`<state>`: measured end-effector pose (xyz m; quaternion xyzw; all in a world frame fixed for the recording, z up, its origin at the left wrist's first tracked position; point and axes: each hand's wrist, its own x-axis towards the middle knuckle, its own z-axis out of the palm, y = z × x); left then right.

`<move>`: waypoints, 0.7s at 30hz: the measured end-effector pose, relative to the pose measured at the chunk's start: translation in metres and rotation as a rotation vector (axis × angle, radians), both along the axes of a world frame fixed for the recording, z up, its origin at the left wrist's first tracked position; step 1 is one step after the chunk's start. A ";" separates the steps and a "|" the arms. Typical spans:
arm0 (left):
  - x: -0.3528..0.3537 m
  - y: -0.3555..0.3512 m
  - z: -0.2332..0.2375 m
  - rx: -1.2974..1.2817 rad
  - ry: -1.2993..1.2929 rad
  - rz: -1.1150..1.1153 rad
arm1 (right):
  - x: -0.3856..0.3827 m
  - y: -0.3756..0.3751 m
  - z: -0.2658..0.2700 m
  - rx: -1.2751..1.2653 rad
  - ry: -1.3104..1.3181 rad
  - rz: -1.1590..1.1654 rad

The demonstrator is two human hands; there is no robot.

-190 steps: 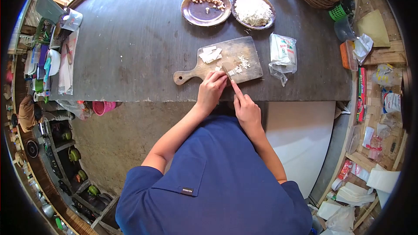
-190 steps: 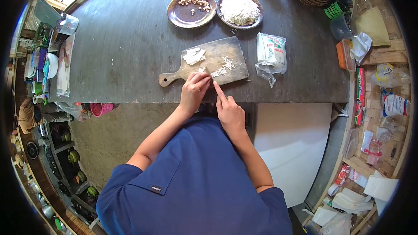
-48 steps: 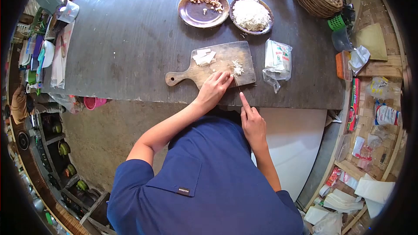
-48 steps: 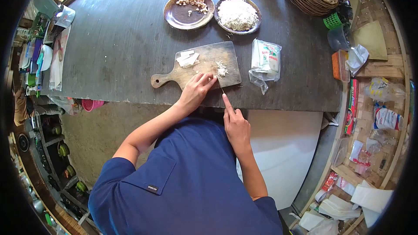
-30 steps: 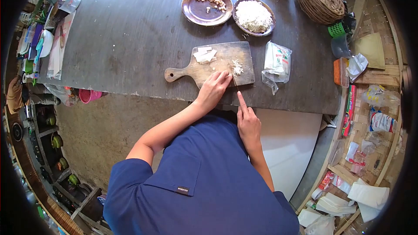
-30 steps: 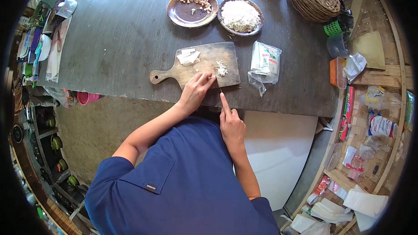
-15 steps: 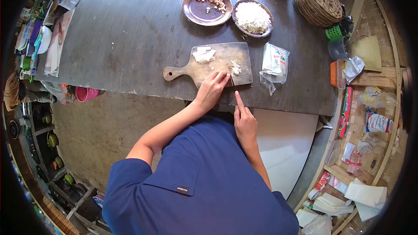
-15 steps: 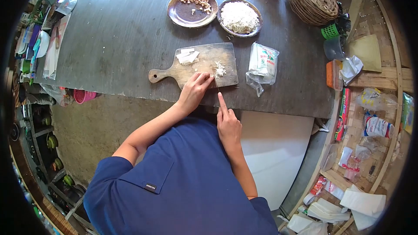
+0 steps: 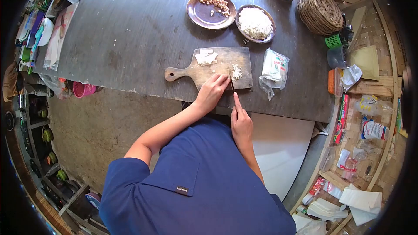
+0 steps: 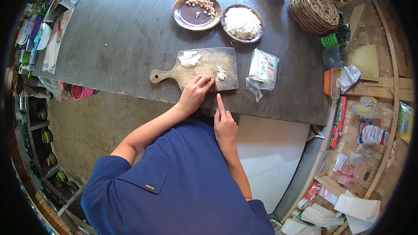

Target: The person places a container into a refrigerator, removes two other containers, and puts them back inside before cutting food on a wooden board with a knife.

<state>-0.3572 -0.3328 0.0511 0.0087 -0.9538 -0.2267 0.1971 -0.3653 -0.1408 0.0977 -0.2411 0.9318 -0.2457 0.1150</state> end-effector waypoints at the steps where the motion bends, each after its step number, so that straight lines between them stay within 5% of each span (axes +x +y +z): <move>1: -0.001 0.000 -0.001 0.002 0.008 0.000 | 0.002 0.000 0.004 0.043 -0.035 -0.020; 21: -0.003 -0.007 0.003 -0.021 0.033 -0.026 | 0.010 0.002 0.004 0.050 0.052 -0.004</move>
